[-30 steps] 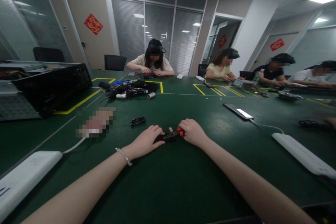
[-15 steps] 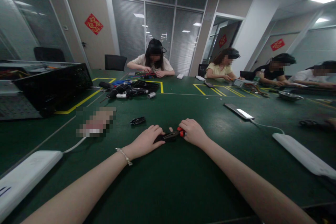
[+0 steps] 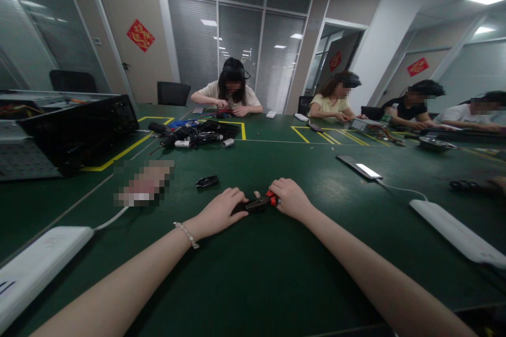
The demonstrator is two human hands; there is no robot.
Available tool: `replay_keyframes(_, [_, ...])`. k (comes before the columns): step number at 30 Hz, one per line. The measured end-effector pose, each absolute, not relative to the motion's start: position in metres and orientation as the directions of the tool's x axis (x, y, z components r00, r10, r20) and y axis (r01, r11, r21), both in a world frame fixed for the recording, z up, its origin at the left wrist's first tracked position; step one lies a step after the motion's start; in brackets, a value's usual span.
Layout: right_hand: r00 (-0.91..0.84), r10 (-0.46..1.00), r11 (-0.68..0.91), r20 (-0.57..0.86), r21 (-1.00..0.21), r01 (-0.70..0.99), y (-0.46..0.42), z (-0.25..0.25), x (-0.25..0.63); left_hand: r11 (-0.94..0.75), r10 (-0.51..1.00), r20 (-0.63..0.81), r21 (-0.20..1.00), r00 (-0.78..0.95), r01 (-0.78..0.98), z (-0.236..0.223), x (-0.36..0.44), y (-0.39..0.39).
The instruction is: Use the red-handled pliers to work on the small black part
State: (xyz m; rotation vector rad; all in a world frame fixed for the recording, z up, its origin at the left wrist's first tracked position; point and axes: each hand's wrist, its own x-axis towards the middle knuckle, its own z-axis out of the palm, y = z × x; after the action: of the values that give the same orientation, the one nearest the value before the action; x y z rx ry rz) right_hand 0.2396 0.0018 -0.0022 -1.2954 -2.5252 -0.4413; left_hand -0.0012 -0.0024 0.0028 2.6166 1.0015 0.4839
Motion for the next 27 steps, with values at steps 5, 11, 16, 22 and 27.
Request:
replay_keyframes(5, [-0.575, 0.735, 0.565, 0.359, 0.146, 0.812, 0.0014, -0.001, 0.2389, -0.713, 0.686, 0.204, 0.377, 0.698, 0.591, 0.0004, -0.0014, -0.0009])
replay_keyframes(11, [-0.559, 0.744, 0.55, 0.366, 0.138, 0.823, 0.0009, -0.0013, 0.2389, -0.714, 0.684, 0.206, 0.383, 0.7, 0.585, -0.0011, -0.002, -0.0006])
replay_keyframes(16, [-0.557, 0.75, 0.543, 0.355, 0.15, 0.826, 0.002, -0.0024, 0.239, -0.725, 0.677, 0.222, 0.368, 0.702, 0.582, -0.0005, -0.0012, -0.001])
replay_keyframes(22, [-0.574, 0.738, 0.558, 0.355, 0.158, 0.815, 0.0021, -0.0024, 0.2391, -0.719, 0.681, 0.214, 0.376, 0.7, 0.584, -0.0011, -0.0013, -0.0003])
replay_keyframes(27, [-0.572, 0.732, 0.563, 0.368, 0.144, 0.814, 0.0016, -0.002, 0.239, -0.715, 0.682, 0.214, 0.392, 0.699, 0.578, 0.0008, -0.0018, -0.0014])
